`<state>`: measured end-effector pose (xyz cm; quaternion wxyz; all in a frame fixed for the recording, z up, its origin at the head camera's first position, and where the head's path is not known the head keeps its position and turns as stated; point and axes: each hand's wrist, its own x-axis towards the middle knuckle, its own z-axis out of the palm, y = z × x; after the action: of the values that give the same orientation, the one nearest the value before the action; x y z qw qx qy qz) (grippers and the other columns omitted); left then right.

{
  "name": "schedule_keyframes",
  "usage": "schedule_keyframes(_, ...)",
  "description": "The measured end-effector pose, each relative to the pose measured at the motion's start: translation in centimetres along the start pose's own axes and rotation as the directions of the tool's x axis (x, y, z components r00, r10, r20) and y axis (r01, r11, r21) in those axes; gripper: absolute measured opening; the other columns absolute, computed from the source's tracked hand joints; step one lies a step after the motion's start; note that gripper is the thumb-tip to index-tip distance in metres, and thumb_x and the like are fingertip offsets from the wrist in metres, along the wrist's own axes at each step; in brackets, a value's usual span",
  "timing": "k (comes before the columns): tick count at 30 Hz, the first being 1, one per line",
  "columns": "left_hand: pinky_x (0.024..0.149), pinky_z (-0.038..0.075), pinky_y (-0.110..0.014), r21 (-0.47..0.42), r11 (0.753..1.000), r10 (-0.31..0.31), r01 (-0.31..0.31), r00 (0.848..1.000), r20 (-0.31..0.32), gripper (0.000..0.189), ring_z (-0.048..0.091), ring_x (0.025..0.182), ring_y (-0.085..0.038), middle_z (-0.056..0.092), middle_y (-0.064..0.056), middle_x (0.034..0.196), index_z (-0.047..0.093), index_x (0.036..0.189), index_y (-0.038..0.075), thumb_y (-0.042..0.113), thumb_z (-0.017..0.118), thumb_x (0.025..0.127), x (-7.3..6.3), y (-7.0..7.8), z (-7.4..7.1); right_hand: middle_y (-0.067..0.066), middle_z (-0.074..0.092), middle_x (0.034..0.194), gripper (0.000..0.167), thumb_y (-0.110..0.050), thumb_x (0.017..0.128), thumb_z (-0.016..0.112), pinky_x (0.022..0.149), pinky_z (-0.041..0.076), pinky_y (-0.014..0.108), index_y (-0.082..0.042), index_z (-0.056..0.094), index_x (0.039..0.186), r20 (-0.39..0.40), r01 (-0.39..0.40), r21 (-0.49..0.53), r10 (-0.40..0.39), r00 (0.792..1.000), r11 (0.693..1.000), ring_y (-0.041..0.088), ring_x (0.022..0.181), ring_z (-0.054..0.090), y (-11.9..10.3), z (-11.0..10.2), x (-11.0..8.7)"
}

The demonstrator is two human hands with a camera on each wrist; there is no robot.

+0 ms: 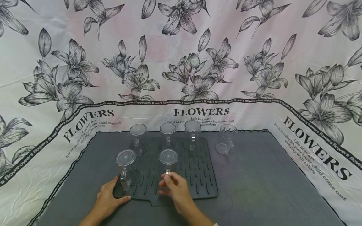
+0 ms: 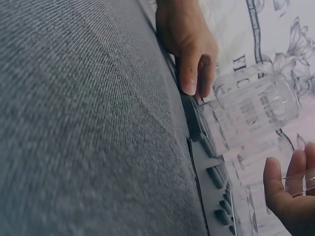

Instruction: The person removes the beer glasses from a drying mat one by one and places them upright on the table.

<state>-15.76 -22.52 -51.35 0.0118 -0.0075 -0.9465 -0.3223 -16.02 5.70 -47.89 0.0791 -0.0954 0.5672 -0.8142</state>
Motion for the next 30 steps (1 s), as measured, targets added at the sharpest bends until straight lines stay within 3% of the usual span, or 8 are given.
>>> schedule_keyframes(5,0.096,0.023,-0.067,-0.001,0.999,0.035,-0.035,0.999,-0.041,0.109,0.03,0.128,-0.045,0.041,-0.033,0.139,0.032,0.143,-0.012,0.05,0.083,0.07,0.1,-0.1,0.1,0.014,0.062,0.09,0.033,-0.02,0.099,0.058,0.079,0.055,0.045,0.011,0.058,0.11,0.006,0.02,-0.034,-0.02,1.0,0.999,0.025,0.086,0.062,-1.1,-0.7,-0.4)
schedule_keyframes(8,0.095,0.024,-0.067,0.007,0.999,0.05,-0.05,0.997,-0.057,0.109,0.031,0.127,-0.046,0.042,-0.033,0.137,0.033,0.143,-0.013,0.05,0.083,0.07,0.1,-0.3,0.1,0.013,0.062,0.089,0.028,-0.02,0.099,0.058,0.079,0.055,0.044,0.006,0.061,0.107,0.004,0.04,-0.06,-0.04,0.999,0.997,0.023,0.085,0.063,-2.0,-1.2,-0.6)
schedule_keyframes(22,0.096,0.024,-0.067,0.014,0.999,0.033,-0.032,0.998,-0.047,0.109,0.031,0.128,-0.046,0.041,-0.033,0.139,0.033,0.143,-0.013,0.051,0.083,0.069,-0.1,-0.5,0.1,0.017,0.059,0.088,0.032,-0.021,0.1,0.055,0.081,0.054,0.044,0.01,0.059,0.11,-0.025,0.147,-0.169,-0.153,0.988,0.975,0.025,0.086,0.061,-7.4,-2.5,-2.1)
schedule_keyframes(26,0.096,0.025,-0.067,0.016,0.999,0.034,-0.033,0.999,-0.043,0.109,0.031,0.128,-0.047,0.041,-0.033,0.139,0.033,0.143,-0.013,0.051,0.083,0.07,-0.2,-0.3,0.0,0.019,0.06,0.086,0.026,-0.019,0.099,0.057,0.077,0.055,0.042,0.005,0.064,0.107,-0.066,0.2,-0.209,-0.218,0.974,0.957,0.028,0.084,0.062,-8.6,-2.9,-2.5)
schedule_keyframes(30,0.096,0.025,-0.068,0.009,0.999,0.036,-0.035,0.999,-0.039,0.109,0.031,0.128,-0.048,0.04,-0.033,0.139,0.032,0.143,-0.013,0.05,0.083,0.07,-0.2,-0.3,0.1,0.019,0.063,0.083,0.02,-0.015,0.097,0.06,0.073,0.056,0.039,0.003,0.068,0.104,-0.094,0.296,-0.289,-0.335,0.938,0.91,0.032,0.078,0.063,-9.5,-3.3,-2.9)
